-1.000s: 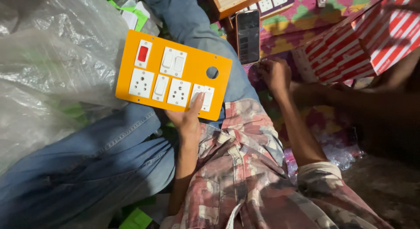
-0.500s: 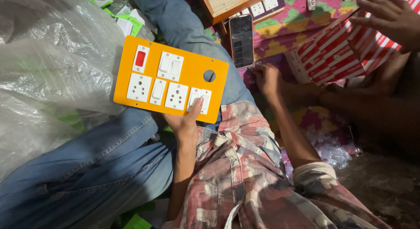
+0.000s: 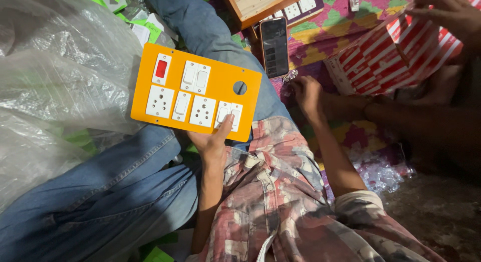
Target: The person sits on the floor and handles a yellow display board with electrical sockets and switches, then opens small red-and-white striped boxes to remove white plastic socket components. They place the components into the boxes and close them, repeating the process with several units.
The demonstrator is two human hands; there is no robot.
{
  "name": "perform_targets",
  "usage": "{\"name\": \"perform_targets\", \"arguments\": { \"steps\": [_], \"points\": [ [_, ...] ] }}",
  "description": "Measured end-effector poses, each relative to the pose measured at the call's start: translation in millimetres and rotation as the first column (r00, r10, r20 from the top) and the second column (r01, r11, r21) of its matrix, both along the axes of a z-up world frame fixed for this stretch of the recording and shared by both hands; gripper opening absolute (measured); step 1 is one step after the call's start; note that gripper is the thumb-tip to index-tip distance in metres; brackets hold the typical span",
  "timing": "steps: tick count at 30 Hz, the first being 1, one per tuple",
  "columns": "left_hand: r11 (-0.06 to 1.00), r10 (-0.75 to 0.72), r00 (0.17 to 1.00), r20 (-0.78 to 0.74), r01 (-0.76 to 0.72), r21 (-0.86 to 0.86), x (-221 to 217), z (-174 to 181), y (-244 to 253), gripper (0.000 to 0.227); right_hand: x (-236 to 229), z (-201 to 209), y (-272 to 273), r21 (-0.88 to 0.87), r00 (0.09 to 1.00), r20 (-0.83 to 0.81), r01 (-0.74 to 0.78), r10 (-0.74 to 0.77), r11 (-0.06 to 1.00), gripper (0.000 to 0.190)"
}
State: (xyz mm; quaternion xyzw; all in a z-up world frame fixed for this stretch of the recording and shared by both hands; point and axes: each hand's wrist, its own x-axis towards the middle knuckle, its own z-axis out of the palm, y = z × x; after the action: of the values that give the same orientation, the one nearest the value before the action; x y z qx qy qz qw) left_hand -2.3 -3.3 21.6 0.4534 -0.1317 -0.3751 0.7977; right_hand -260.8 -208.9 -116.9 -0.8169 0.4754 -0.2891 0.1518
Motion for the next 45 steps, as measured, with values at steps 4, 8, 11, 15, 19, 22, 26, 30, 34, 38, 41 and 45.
{"name": "perform_targets", "arguments": {
  "steps": [4, 8, 11, 15, 19, 22, 26, 30, 34, 38, 41, 45],
  "points": [
    [1.0, 0.003, 1.0, -0.024, -0.002, 0.02, 1.5, -1.1, 2.6, 0.077, 6.0, -5.5, -2.2, 0.07, 0.995, 0.1, 0.005, -0.012, 0.998, 0.011],
    [1.0, -0.002, 1.0, -0.009, 0.002, 0.013, 0.6, -0.8, 1.8, 0.077, -2.5, 2.6, -6.2, 0.037, 0.998, 0.05, 0.029, -0.031, 0.999, 0.012],
    [1.0, -0.007, 1.0, -0.002, 0.007, 0.011, 1.4, 0.4, 2.5, 0.077, -3.4, 9.5, -4.2, -0.016, 0.995, -0.093, 0.027, -0.028, 1.0, 0.014],
    [1.0, 0.003, 1.0, -0.013, -0.002, 0.017, 1.2, 1.3, 1.8, 0.079, 6.9, 15.2, -3.0, -0.051, 0.984, -0.175, -0.039, 0.03, 0.998, 0.016],
    [1.0, 0.014, 1.0, -0.019, -0.014, 0.025, 0.5, -0.2, 1.5, 0.081, 24.8, 11.8, -1.9, -0.011, 0.984, -0.132, 0.118, -0.118, 0.993, 0.016],
    [1.0, 0.028, 1.0, -0.011, -0.028, 0.003, -1.0, -1.6, 1.3, 0.084, 27.1, 9.9, -2.6, -0.036, 0.969, -0.195, 0.148, -0.152, 0.988, 0.015],
    [0.999, 0.036, 0.999, -0.008, -0.036, 0.0, -1.4, -0.4, 0.5, 0.086, 25.4, 2.4, -8.2, -0.101, 0.966, -0.205, 0.136, -0.154, 0.986, 0.012],
    [1.0, 0.021, 1.0, -0.004, -0.021, 0.014, -0.6, 0.3, 1.9, 0.078, 23.3, -4.6, -13.1, -0.151, 0.984, -0.128, 0.1, -0.12, 0.983, 0.012],
    [0.999, 0.015, 1.0, -0.004, -0.015, 0.034, 0.1, -6.6, 1.3, 0.073, 21.5, 12.8, 0.4, 0.003, 0.974, 0.133, 0.183, -0.181, 0.983, 0.011],
    [1.0, -0.009, 1.0, -0.028, 0.01, 0.025, 0.1, -11.7, -0.2, 0.069, 37.2, 78.4, 21.6, 0.325, 0.87, 0.44, 0.078, -0.224, 0.942, 0.009],
    [1.0, -0.028, 1.0, -0.008, 0.028, -0.004, -0.2, -9.9, 1.0, 0.062, 59.4, 141.3, 38.7, 0.455, 0.791, 0.551, -0.019, -0.265, 0.89, 0.008],
    [0.998, -0.036, 0.998, -0.056, 0.033, -0.047, 0.4, -2.5, 2.8, 0.059, 87.2, 211.0, 71.1, 0.246, 0.866, 0.496, -0.209, 0.062, 0.946, 0.009]
  ]
}}
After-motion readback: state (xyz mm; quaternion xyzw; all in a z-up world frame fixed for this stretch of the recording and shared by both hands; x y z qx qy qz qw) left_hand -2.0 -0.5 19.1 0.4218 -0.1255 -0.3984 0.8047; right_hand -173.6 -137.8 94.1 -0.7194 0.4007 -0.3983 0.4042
